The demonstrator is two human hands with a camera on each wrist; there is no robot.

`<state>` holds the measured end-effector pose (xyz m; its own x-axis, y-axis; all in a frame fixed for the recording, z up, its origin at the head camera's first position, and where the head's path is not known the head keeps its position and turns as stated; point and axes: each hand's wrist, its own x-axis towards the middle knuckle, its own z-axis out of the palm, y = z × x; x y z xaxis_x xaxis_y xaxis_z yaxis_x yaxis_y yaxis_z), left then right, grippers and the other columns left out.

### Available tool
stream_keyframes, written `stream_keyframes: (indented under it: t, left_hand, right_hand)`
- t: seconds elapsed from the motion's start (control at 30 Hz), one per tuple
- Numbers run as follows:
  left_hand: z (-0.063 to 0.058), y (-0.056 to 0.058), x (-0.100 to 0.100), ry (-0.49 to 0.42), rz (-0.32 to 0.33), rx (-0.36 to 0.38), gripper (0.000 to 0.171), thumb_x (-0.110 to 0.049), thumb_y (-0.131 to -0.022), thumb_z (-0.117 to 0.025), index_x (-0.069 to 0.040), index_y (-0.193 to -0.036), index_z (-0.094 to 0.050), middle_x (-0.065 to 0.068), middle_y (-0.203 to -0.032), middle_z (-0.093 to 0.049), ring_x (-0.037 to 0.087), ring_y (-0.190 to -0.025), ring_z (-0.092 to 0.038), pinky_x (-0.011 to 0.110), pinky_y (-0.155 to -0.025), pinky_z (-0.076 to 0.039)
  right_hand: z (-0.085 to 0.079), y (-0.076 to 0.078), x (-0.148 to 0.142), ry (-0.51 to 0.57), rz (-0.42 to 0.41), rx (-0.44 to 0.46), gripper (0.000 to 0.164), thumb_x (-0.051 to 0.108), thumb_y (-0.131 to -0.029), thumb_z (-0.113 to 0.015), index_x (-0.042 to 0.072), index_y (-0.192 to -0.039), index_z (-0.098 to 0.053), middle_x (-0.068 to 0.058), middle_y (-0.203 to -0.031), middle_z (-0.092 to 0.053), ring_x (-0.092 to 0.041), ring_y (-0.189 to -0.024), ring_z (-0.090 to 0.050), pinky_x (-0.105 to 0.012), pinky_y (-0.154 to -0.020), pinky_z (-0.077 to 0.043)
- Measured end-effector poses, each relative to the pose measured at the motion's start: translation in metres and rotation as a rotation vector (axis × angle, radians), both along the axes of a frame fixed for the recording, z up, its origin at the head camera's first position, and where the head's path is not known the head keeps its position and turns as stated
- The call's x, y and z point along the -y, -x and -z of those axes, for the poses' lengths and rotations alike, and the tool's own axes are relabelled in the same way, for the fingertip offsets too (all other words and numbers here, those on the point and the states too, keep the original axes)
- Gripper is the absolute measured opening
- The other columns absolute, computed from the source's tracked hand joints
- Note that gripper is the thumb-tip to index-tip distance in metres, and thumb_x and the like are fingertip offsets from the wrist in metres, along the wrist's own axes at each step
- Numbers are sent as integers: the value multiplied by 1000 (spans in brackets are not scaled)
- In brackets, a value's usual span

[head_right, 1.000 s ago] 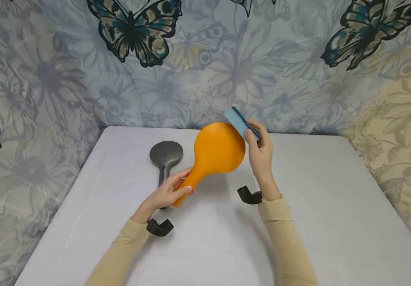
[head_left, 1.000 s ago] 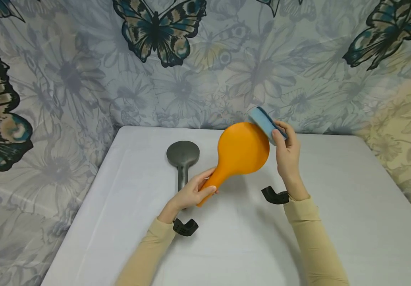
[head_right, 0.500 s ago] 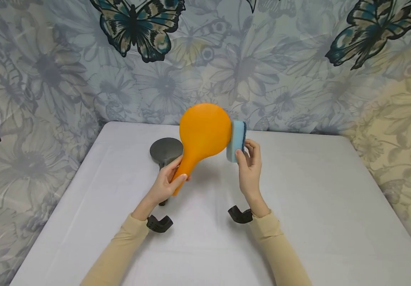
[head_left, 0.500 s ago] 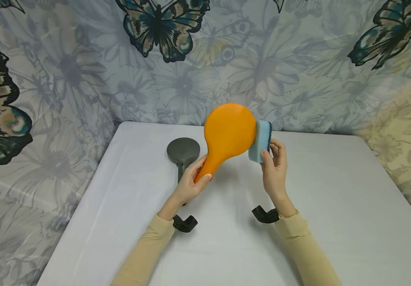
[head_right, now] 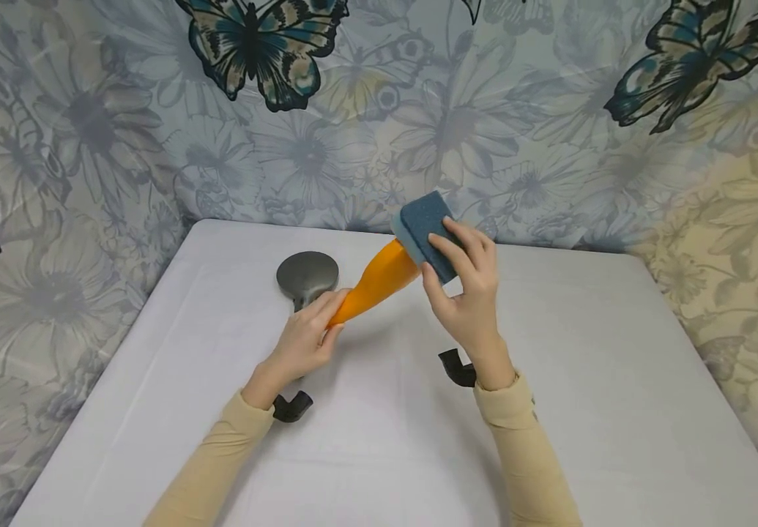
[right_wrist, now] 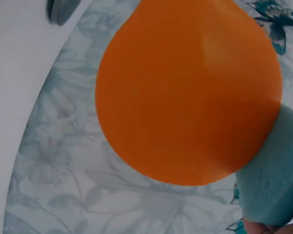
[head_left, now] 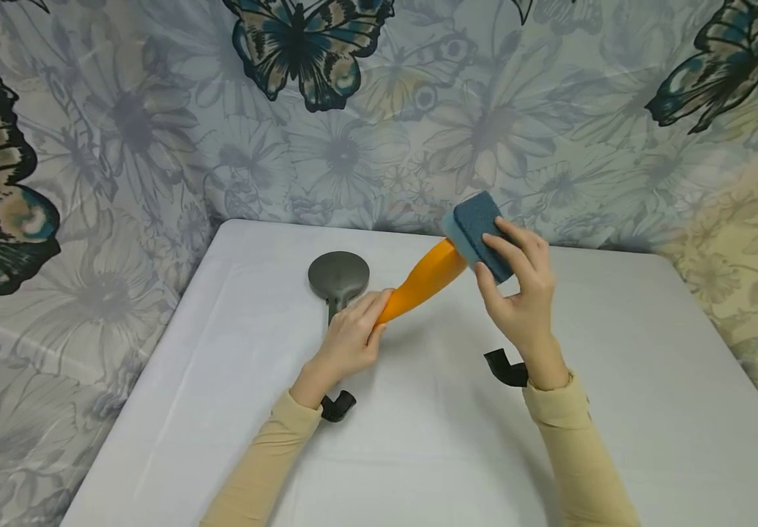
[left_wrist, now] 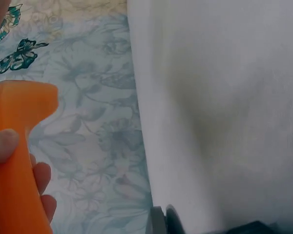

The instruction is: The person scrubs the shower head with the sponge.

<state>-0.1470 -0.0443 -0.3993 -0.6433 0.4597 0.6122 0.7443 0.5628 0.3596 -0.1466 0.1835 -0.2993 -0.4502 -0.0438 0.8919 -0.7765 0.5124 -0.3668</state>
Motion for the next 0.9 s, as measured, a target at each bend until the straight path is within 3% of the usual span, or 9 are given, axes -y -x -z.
stream_keyframes:
  t: [0.17, 0.27, 0.4, 0.53, 0.7, 0.9]
  left_hand:
    - [-1, 0, -2, 47, -106, -87, 51, 2, -77, -64, 0, -126, -52, 11, -110, -59, 27, -97, -60, 38, -81, -51]
    - [-2, -2, -3, 48, -124, -110, 51, 2, -77, -66, 1, -126, -53, 12, -110, -60, 27, -98, -60, 38, -82, -51]
    - [-2, -3, -4, 48, -129, -107, 52, 3, -75, -68, 1, -125, -54, 12, -109, -60, 27, -98, -60, 37, -85, -49]
    - [0, -1, -3, 63, -158, -96, 52, 4, -74, -68, 1, -124, -54, 12, -109, -61, 26, -96, -61, 36, -79, -51]
    - [1, 1, -1, 67, -212, -92, 52, 4, -75, -67, 2, -125, -53, 13, -109, -59, 26, -91, -60, 37, -71, -51]
    - [1, 0, -1, 71, -257, -91, 51, 3, -75, -68, 5, -124, -53, 14, -109, -59, 26, -88, -60, 37, -70, -51]
  right_hand:
    - [12, 4, -2, -87, -19, -57, 35, 28, -88, -59, -5, -98, -66, -26, -118, -55, -46, -109, -42, -46, -95, -35]
    - [14, 6, -3, -32, -13, -33, 27, 14, -86, -59, -10, -100, -63, -30, -117, -53, -47, -109, -43, -43, -94, -37]
    - [17, 10, -3, 34, 56, 35, 24, -9, -79, -58, -14, -102, -60, -34, -115, -52, -48, -108, -45, -44, -92, -39]
    - [31, 19, 0, 21, 108, 57, 28, -9, -77, -62, -9, -105, -62, -29, -120, -52, -44, -110, -44, -47, -91, -36]
    - [45, 21, 12, -103, 89, -13, 30, 5, -80, -64, 0, -109, -64, -23, -129, -48, -42, -116, -37, -51, -93, -34]
    - [56, 11, 30, -353, 63, -145, 29, 10, -84, -60, 1, -112, -63, -28, -129, -45, -51, -115, -34, -57, -94, -31]
